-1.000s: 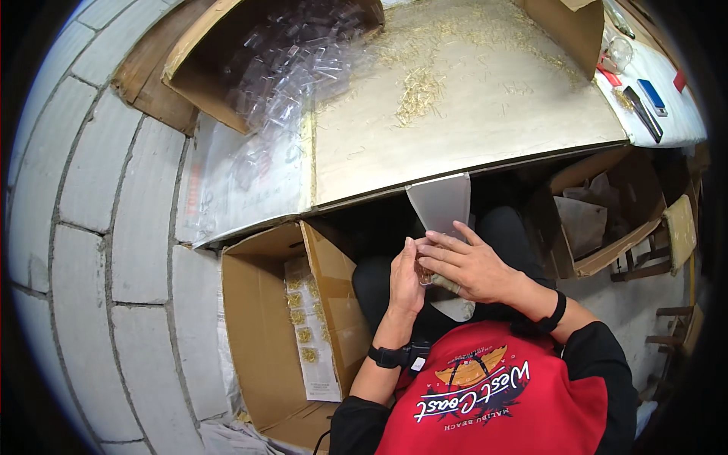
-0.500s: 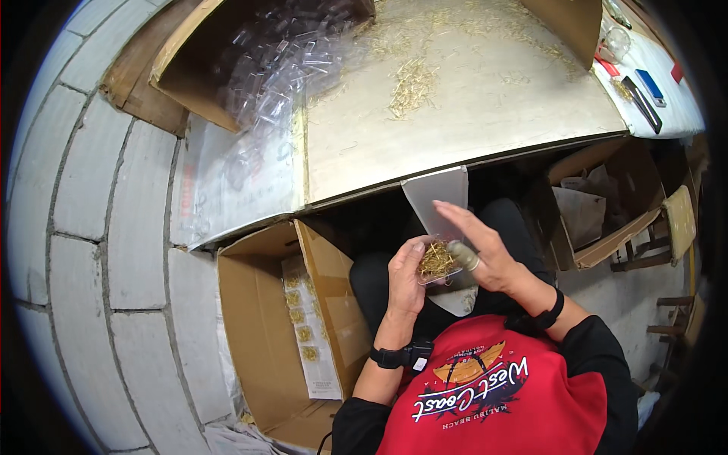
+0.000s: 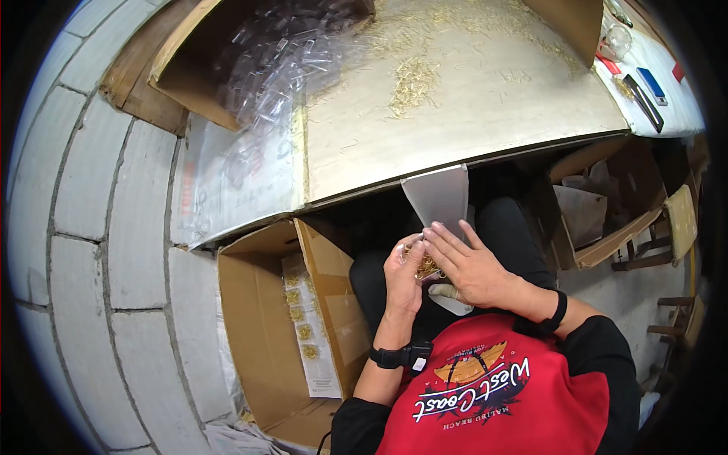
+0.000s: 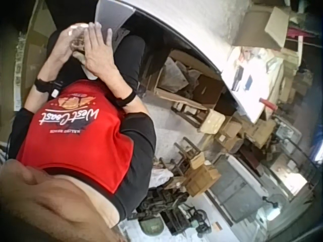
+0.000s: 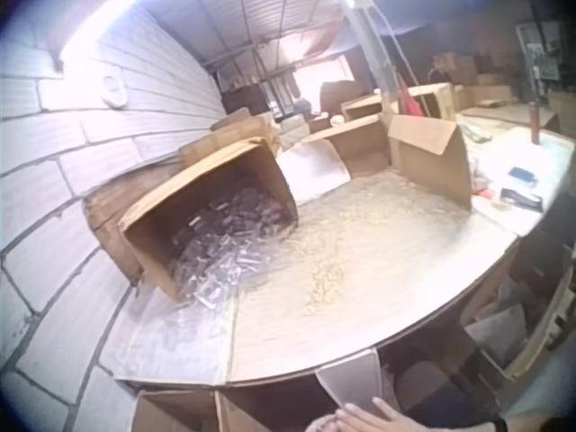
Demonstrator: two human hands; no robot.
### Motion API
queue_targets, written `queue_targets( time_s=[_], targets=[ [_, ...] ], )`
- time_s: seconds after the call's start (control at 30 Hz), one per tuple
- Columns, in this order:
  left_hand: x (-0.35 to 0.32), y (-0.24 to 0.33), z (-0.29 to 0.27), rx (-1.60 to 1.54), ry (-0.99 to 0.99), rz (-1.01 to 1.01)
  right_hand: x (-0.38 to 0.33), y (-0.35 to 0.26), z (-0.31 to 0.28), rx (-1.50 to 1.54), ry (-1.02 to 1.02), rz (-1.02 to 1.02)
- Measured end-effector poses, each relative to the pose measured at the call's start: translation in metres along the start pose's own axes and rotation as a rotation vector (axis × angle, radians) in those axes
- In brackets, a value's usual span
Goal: The person sits at a table and repeatedly scoops small yellow items from a pile into clear plastic containers. They then place the filled containers into a cardboard box. The process is repetitive, involving gathering the items, filling the containers, and organizing them in the box.
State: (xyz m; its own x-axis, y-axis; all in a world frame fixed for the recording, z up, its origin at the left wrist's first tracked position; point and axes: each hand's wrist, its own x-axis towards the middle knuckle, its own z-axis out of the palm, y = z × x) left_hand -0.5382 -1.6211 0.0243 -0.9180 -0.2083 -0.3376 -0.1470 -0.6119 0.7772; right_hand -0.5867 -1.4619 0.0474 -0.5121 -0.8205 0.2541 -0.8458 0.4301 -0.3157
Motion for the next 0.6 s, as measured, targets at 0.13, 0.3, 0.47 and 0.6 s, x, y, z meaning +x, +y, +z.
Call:
queue_targets(
  time_s=[0.13, 0.3, 0.47, 0.6],
  targets=[
    [-0.001, -0.007, 0.000, 0.000, 0.002, 0.070, 0.004, 0.017, -0.009, 0.205, 0.025, -0.019],
    [0.001, -0.004, 0.003, 0.006, 0.019, 0.042, 0.001, 0.015, -0.015, 0.268, 0.094, -0.025],
    [-0.001, -0.004, 0.005, -0.007, 0.022, 0.045, 0.011, 0.020, -0.010, 0.414, 0.107, -0.084],
    [-0.006, 0.003, 0.004, 0.066, 0.018, -0.013, 0.008, 0.025, -0.005, 0.553, 0.162, -0.087]
  ],
)
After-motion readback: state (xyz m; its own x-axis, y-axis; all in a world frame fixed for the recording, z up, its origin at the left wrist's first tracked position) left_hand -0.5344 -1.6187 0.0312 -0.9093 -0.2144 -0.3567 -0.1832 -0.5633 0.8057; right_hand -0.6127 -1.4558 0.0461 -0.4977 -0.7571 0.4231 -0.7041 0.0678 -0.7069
